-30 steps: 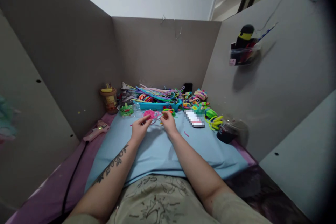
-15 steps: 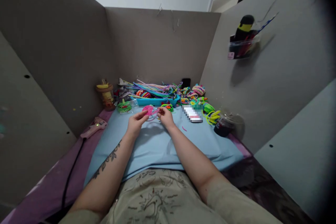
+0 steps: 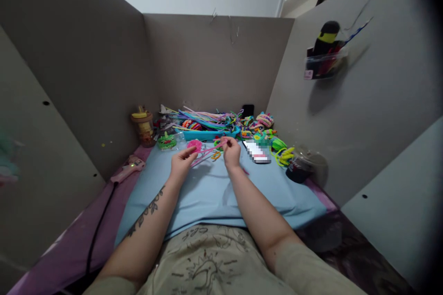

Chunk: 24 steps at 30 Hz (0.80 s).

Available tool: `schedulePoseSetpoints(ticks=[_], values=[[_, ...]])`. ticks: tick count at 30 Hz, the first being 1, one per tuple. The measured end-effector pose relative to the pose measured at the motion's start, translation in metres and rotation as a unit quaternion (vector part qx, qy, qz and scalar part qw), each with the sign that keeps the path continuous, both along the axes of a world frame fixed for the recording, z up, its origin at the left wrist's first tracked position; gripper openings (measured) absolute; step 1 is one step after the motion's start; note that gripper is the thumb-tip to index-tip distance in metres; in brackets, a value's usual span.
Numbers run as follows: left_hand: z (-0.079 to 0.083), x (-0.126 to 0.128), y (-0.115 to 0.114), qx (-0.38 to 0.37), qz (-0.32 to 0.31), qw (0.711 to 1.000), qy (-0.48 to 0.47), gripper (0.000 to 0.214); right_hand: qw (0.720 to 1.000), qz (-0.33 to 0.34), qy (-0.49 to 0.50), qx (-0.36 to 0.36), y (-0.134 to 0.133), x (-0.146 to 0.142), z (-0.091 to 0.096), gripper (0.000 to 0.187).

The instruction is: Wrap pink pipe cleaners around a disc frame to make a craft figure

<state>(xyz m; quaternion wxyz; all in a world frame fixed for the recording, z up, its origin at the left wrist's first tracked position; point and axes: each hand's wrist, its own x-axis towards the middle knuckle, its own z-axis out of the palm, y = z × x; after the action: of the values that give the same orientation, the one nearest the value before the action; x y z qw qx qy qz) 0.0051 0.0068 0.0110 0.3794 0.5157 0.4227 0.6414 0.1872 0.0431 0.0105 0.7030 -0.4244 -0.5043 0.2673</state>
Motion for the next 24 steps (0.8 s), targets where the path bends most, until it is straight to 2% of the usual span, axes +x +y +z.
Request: schedulePoseSetpoints(ticks=[2, 5, 15, 24], values=[[0.000, 0.000, 0.000, 0.007, 0.023, 0.999, 0.025, 0.039, 1.000, 0.015, 0.016, 0.001, -0.006, 0.007, 0.006, 0.027], [0.002, 0.000, -0.002, 0.018, 0.035, 0.998, 0.053, 0.037, 0.997, 0.074, 0.027, -0.011, -0.012, 0.008, 0.009, 0.026], [0.003, 0.005, -0.008, 0.048, -0.010, 0.992, 0.114, 0.034, 0.962, 0.245, 0.019, -0.123, -0.025, -0.014, 0.012, 0.031], [-0.003, 0.006, -0.006, 0.079, 0.014, 0.986, 0.144, 0.029, 0.932, 0.303, -0.010, -0.199, -0.034, -0.025, 0.006, 0.024]])
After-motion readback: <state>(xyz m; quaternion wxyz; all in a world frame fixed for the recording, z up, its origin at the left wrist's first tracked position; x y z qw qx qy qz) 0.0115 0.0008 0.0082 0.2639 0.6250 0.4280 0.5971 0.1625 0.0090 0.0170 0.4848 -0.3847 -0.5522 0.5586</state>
